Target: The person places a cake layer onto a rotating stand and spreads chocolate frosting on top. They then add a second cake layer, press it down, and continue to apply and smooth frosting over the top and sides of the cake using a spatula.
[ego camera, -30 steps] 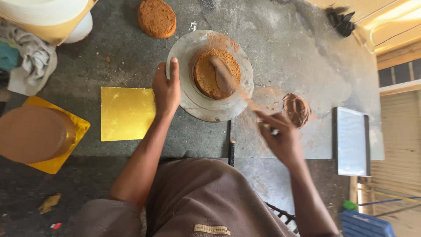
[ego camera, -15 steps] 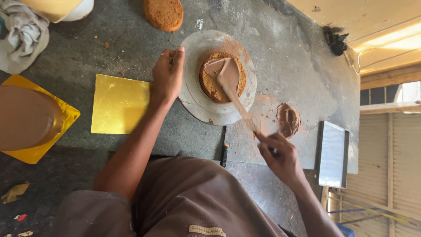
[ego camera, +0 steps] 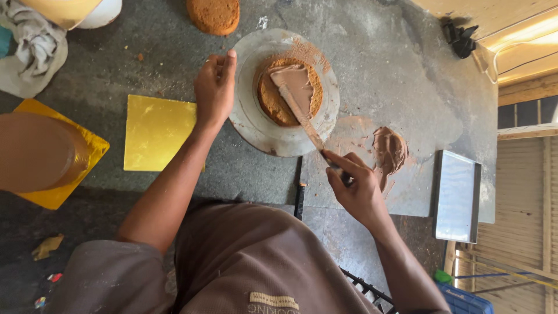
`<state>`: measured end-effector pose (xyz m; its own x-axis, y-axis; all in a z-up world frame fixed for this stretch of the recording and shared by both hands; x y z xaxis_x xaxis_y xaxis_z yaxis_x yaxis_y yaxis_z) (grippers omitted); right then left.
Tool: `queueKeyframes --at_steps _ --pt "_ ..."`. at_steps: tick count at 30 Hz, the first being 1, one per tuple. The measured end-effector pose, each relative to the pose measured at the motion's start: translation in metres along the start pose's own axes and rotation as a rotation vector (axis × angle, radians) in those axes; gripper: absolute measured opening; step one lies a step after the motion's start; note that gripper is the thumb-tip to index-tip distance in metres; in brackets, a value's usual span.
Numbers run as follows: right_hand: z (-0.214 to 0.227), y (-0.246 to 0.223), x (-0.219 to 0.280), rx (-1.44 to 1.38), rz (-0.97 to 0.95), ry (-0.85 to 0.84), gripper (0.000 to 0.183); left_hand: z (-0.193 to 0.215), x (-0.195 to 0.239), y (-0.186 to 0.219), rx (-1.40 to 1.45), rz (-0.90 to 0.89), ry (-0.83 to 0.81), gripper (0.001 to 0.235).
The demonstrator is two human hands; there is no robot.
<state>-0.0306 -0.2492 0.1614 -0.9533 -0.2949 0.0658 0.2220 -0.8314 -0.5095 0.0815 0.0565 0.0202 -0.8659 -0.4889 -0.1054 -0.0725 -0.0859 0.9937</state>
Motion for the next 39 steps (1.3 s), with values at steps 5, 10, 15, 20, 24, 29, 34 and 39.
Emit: queueKeyframes --at_steps 5,10,15,20,24,29,34,39 --pt "0.016 -0.023 0.023 0.231 0.303 0.126 0.034 0.001 -0.006 0.002 -0.043 -0.065 0.046 0.055" --pt "0.029 0.021 0.018 0.438 0.250 0.182 0.030 -0.002 -0.010 -0.013 -0.074 0.003 0.005 0.054" --pt "0.031 0.041 0.038 0.137 0.268 0.102 0.029 0.003 -0.025 0.000 -0.129 -0.101 0.078 0.052" --pt "0.048 0.065 0.056 0.573 0.244 0.299 0.027 -0.001 -0.029 -0.005 -0.152 -0.052 0.040 0.052" --pt "0.042 0.062 0.040 0.481 0.352 0.414 0.030 -0.001 -0.034 0.000 -0.143 -0.126 0.024 0.050" --pt "0.005 0.035 0.008 0.503 0.368 0.391 0.034 -0.003 -0.039 0.001 -0.166 -0.071 -0.006 0.049" --pt "0.031 0.050 0.005 0.421 0.148 0.399 0.027 0.001 -0.028 0.001 -0.131 -0.086 0.029 0.050" --pt "0.042 0.059 0.029 0.144 0.150 0.413 0.037 0.001 0.004 -0.009 -0.105 -0.023 0.054 0.056"
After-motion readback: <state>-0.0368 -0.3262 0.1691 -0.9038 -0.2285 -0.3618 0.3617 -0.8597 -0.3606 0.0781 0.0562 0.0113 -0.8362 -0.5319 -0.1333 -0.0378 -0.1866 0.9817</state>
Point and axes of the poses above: each hand's wrist, its own x-axis away from the middle knuckle, its own z-axis out of the back of the hand, y = z × x, the point moved 7 cm from there along -x, towards the middle knuckle, and after that the axes turned 1 degree about -z, right-handed, at the moved point
